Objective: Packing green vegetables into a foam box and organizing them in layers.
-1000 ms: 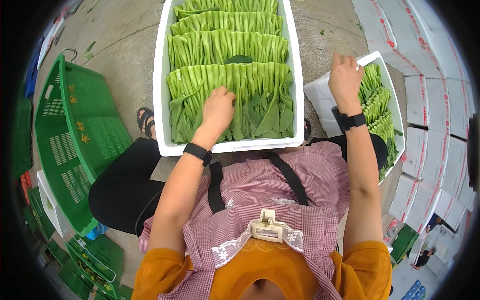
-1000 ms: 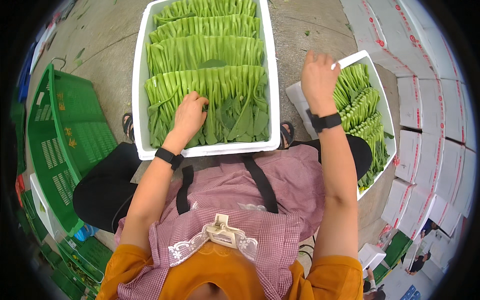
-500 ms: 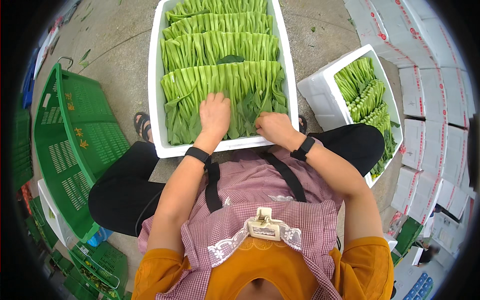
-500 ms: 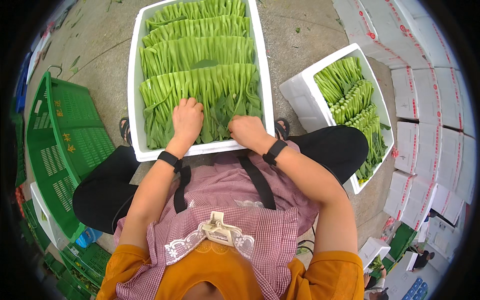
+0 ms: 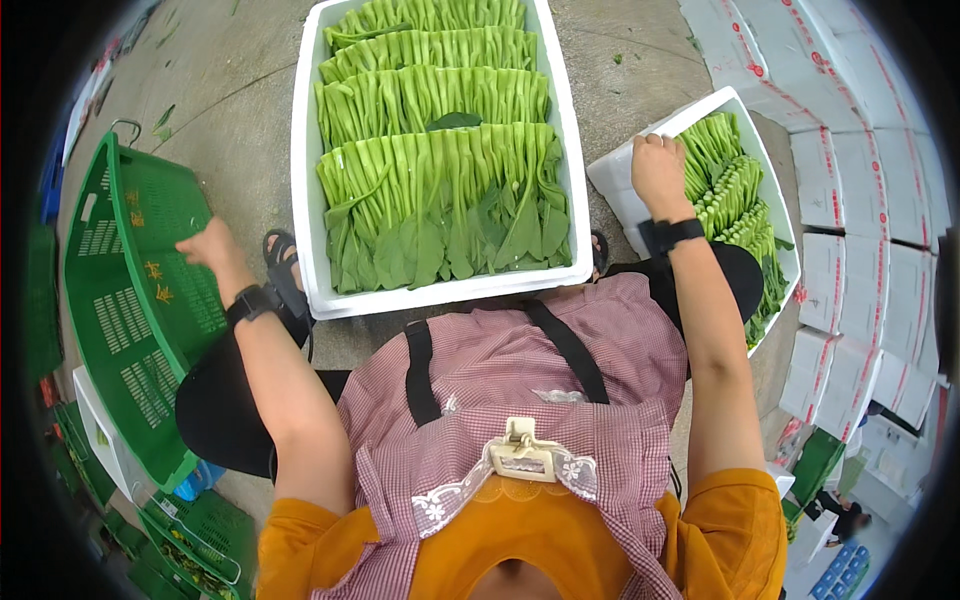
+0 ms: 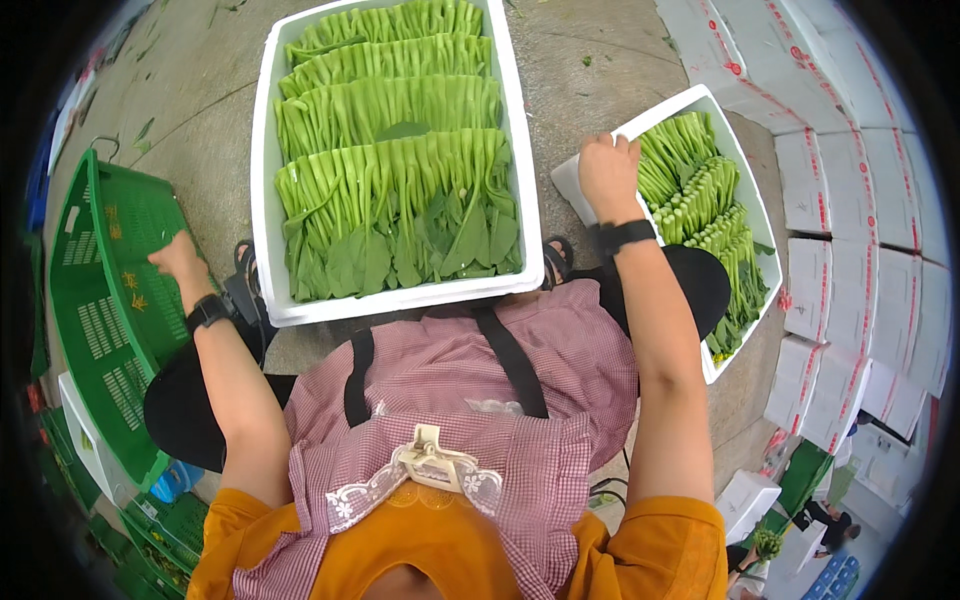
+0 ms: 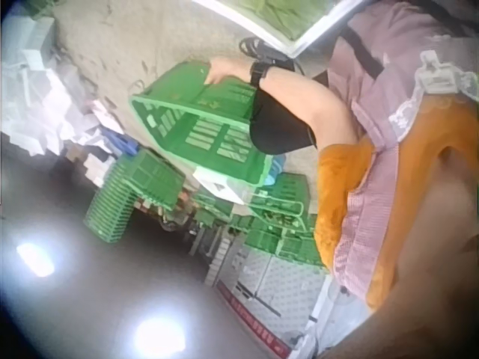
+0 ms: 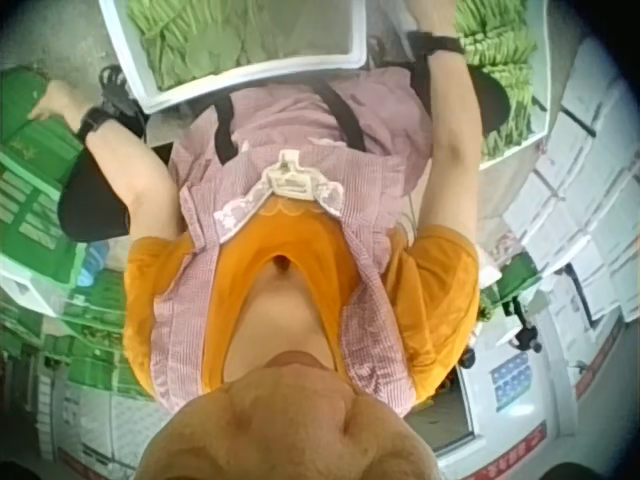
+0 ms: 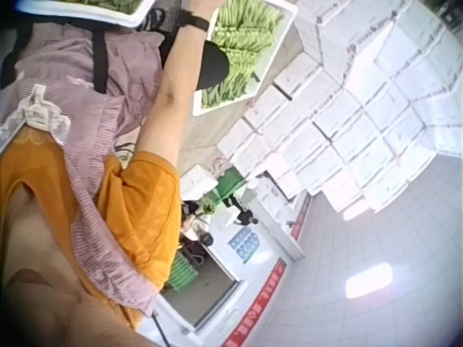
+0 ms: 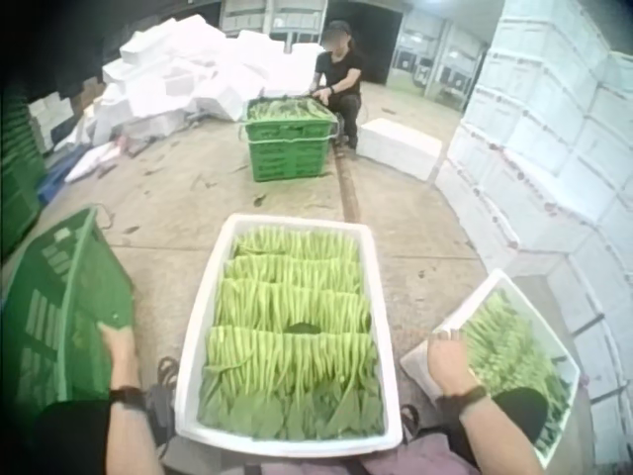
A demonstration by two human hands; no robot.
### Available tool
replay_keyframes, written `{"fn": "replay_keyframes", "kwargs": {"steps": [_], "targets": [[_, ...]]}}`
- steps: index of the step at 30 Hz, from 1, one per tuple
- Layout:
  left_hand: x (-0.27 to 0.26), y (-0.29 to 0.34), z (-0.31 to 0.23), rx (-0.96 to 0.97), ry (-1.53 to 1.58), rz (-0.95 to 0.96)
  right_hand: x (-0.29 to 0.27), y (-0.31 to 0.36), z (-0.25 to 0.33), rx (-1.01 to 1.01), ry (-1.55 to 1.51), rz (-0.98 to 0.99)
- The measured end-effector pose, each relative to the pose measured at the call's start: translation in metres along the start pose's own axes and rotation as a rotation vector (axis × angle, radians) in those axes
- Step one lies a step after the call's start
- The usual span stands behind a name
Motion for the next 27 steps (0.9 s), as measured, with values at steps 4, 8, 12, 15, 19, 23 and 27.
{"fn": "replay_keyframes", "kwargs": {"steps": [4, 8, 12, 15, 19, 23, 27], "targets": [[0.005, 0.054, 0.003, 0.067, -0.680, 0.227, 0.002, 0.021, 0.035, 0.193, -0.675, 0.320], [0.046, 0.152, -0.054, 0.635, -0.217, 0.602, -0.030, 0.036, 0.075, -0.037, -0.696, 0.384], [0.053, 0.256, -0.101, 0.440, -0.033, 1.294, -0.044, 0.043, 0.090, -0.367, -0.937, 0.489], [0.040, 0.310, -0.098, 0.508, 0.011, 1.727, -0.040, 0.049, 0.096, -0.522, -0.841, 0.541], [0.024, 0.329, -0.077, 0.577, -0.155, 1.773, -0.032, 0.053, 0.109, -0.700, -0.553, 0.398], [0.025, 0.328, -0.070, 0.580, -0.181, 1.721, -0.030, 0.052, 0.116, -0.737, -0.430, 0.447], [0.027, 0.331, -0.071, 0.650, -0.239, 1.713, -0.020, 0.056, 0.124, -0.713, -0.353, 0.459]]}}
Point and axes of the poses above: each hand's wrist, its own y-axis away from the middle knuckle, its own x-axis out of the palm, z = x × y, the point moved 2 cm from there along -y, towards the middle knuckle
